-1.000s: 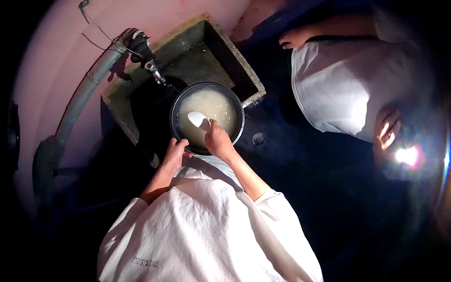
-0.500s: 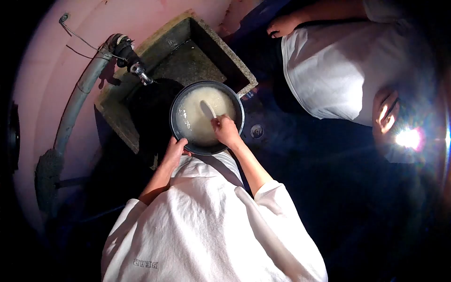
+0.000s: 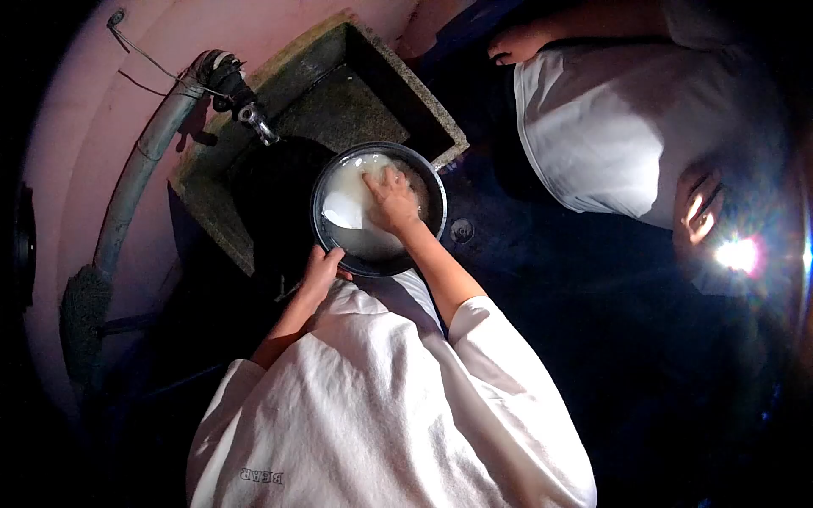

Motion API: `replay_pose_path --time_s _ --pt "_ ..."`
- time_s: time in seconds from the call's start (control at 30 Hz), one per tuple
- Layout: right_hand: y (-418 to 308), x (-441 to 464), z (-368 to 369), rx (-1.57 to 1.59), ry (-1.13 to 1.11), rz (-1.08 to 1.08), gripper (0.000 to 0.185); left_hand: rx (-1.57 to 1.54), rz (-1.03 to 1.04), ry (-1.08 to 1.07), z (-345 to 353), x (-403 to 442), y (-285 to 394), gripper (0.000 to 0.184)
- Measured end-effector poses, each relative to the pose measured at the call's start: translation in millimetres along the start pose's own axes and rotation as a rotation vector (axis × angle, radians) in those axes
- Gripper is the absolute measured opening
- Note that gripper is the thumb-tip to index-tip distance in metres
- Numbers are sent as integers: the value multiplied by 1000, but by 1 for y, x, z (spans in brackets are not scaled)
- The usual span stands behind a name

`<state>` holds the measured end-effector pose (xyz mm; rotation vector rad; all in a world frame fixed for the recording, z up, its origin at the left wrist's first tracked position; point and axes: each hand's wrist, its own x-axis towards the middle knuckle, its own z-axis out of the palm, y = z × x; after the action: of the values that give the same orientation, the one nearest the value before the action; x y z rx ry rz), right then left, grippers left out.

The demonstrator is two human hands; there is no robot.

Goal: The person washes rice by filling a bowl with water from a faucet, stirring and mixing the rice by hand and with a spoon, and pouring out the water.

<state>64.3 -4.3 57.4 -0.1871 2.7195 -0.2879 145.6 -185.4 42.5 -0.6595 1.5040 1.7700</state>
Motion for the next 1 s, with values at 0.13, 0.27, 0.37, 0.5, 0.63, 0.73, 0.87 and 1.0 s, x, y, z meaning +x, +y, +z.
replay_pose_path --time_s 0.13,0.27,0.37,0.5,0.63,0.73,0.87,1.0 --pt "6 0 50 258 22 53 58 -25 73 29 1 6 -9 24" --pt "5 -1 45 319 -126 151 48 -11 81 -24 0 9 -11 48" --pt "4 -11 19 206 -323 333 37 -2 68 -30 -1 7 -11 48" --pt "-7 -26 11 16 267 66 59 -12 55 30 7 1 -2 38" --pt "-38 -31 7 28 251 -188 62 -34 139 -22 3 1 -1 37" --pt "-42 -14 23 -1 182 -185 50 1 60 -46 -1 9 -6 48" --pt "-26 -3 35 90 228 -151 33 -19 52 -51 2 -3 9 43" --pt "-13 8 27 143 161 29 21 28 -36 -62 1 -2 12 38"
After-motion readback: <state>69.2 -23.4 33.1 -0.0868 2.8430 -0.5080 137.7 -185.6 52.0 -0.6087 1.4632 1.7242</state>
